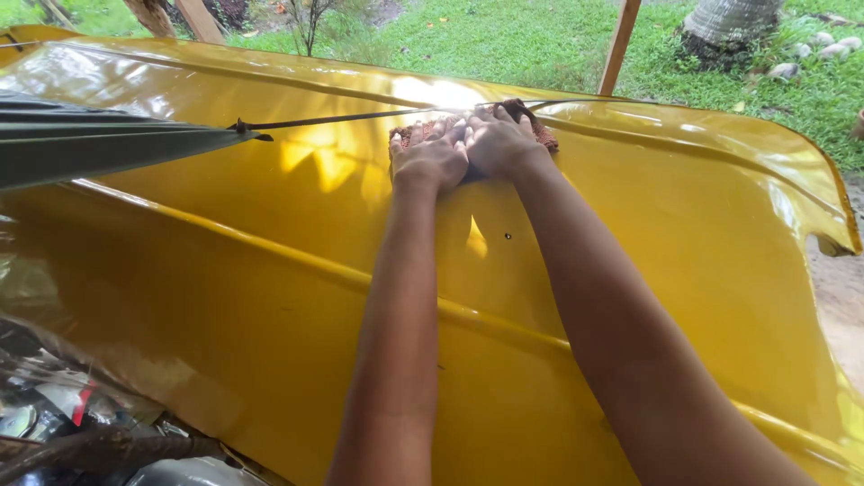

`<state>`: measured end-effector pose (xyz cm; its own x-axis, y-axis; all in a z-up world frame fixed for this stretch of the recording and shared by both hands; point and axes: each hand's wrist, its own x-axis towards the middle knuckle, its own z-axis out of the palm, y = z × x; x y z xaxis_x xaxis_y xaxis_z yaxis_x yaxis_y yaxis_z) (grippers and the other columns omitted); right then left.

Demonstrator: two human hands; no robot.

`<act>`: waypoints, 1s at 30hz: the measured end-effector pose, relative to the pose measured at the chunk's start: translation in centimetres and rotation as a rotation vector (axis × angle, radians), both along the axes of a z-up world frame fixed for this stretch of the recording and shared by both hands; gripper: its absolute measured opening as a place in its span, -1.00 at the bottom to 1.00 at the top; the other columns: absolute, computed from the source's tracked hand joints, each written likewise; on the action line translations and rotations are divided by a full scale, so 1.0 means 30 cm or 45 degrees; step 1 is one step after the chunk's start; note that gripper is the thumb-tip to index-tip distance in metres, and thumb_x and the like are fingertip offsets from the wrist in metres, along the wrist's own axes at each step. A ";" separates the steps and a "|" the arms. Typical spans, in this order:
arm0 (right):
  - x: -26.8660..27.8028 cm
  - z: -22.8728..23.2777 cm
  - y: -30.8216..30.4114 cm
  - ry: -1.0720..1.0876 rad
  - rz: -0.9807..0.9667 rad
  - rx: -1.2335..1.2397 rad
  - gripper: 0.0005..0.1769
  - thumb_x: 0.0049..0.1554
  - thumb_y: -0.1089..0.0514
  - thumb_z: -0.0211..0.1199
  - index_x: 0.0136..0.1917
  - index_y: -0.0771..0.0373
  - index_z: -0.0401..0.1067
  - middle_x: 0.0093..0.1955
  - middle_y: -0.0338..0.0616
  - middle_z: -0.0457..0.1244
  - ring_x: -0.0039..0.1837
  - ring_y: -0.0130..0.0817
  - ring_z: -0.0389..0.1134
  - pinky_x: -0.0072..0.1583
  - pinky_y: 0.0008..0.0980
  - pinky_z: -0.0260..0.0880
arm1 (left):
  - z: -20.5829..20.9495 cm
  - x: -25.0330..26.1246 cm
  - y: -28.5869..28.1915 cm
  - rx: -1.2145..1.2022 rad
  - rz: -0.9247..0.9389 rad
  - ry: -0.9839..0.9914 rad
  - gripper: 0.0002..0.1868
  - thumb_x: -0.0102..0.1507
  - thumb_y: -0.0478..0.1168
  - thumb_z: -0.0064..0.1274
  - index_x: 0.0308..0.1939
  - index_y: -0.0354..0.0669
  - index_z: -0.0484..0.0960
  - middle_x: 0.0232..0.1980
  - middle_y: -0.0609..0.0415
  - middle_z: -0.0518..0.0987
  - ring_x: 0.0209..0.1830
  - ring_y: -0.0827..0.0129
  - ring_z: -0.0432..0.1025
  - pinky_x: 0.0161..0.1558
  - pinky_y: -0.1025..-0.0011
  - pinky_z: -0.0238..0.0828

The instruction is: Sanding the yellow roof of a tricycle using a piece of sandpaper.

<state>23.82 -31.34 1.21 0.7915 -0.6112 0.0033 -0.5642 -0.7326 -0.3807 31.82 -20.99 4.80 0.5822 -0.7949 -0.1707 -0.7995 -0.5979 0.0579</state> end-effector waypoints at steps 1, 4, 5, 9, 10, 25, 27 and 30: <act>-0.003 -0.003 0.002 -0.001 0.005 -0.001 -0.24 0.27 -0.28 -0.15 0.64 0.00 -0.02 0.73 -0.24 -0.23 0.71 -0.08 -0.31 0.59 0.21 -0.34 | -0.004 0.002 -0.003 -0.001 0.005 -0.001 -0.36 0.39 0.11 -0.51 0.61 0.53 -0.06 0.70 0.44 -0.19 0.71 0.25 -0.27 0.60 -0.02 -0.46; -0.018 -0.001 0.028 -0.007 -0.022 0.016 -0.22 0.28 -0.27 -0.16 0.67 0.02 -0.08 0.73 -0.25 -0.26 0.72 -0.09 -0.33 0.60 0.21 -0.39 | 0.000 -0.010 0.020 0.019 -0.006 -0.029 -0.38 0.42 0.14 -0.52 0.60 0.54 -0.02 0.71 0.43 -0.19 0.72 0.25 -0.28 0.62 -0.02 -0.49; -0.032 0.001 0.036 0.021 0.008 -0.025 -0.25 0.30 -0.26 -0.19 0.66 0.01 -0.07 0.75 -0.25 -0.27 0.72 -0.05 -0.34 0.60 0.24 -0.37 | 0.007 -0.029 0.035 0.025 -0.001 -0.014 -0.38 0.41 0.15 -0.53 0.60 0.55 -0.04 0.71 0.44 -0.21 0.72 0.25 -0.27 0.61 -0.01 -0.49; -0.094 -0.033 0.086 -0.065 -0.030 0.030 -0.26 0.30 -0.20 -0.16 0.65 0.08 -0.07 0.74 -0.16 -0.28 0.74 -0.11 -0.36 0.58 0.28 -0.37 | 0.006 -0.097 0.112 0.040 -0.024 0.008 -0.37 0.41 0.15 -0.51 0.61 0.51 -0.05 0.71 0.43 -0.20 0.73 0.22 -0.30 0.61 -0.02 -0.51; -0.127 -0.027 0.126 -0.065 -0.043 0.029 -0.26 0.30 -0.20 -0.16 0.65 0.08 -0.07 0.74 -0.16 -0.28 0.74 -0.11 -0.36 0.58 0.28 -0.37 | 0.006 -0.127 0.146 0.040 -0.036 0.008 -0.37 0.41 0.15 -0.51 0.61 0.51 -0.05 0.71 0.43 -0.20 0.73 0.22 -0.30 0.61 -0.02 -0.51; -0.765 -0.087 0.782 0.057 -0.378 0.052 -0.25 0.29 -0.19 -0.24 0.67 0.01 -0.13 0.76 -0.24 -0.33 0.73 -0.07 -0.37 0.58 0.27 -0.37 | -0.066 -0.679 0.710 -0.047 -0.435 -0.085 -0.30 0.35 0.00 -0.31 0.61 0.41 -0.02 0.72 0.22 -0.20 0.69 0.09 -0.27 0.55 -0.13 -0.44; -0.825 -0.127 0.845 0.001 -0.435 -0.101 -0.28 0.34 -0.24 -0.32 0.67 0.03 -0.10 0.76 -0.20 -0.30 0.75 -0.13 -0.33 0.62 0.19 -0.42 | -0.113 -0.730 0.766 -0.232 -0.567 -0.240 -0.34 0.39 -0.02 -0.28 0.62 0.24 0.11 0.72 0.15 -0.02 0.71 0.08 -0.13 0.60 -0.02 -0.27; -0.912 -0.140 0.965 -0.060 -0.473 -0.157 -0.24 0.31 -0.23 -0.28 0.67 0.09 -0.14 0.75 -0.16 -0.31 0.73 -0.08 -0.35 0.57 0.20 -0.42 | -0.189 -0.770 0.826 -0.320 -0.632 -0.163 -0.34 0.39 0.01 -0.31 0.60 0.18 0.06 0.68 0.13 -0.07 0.68 0.04 -0.22 0.56 -0.15 -0.40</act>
<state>-3.54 -2.39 -2.99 0.5137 -0.8487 0.1258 -0.7834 -0.5237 -0.3346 8.73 3.77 -0.86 0.1318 -0.9855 0.1065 -0.9911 -0.1288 0.0343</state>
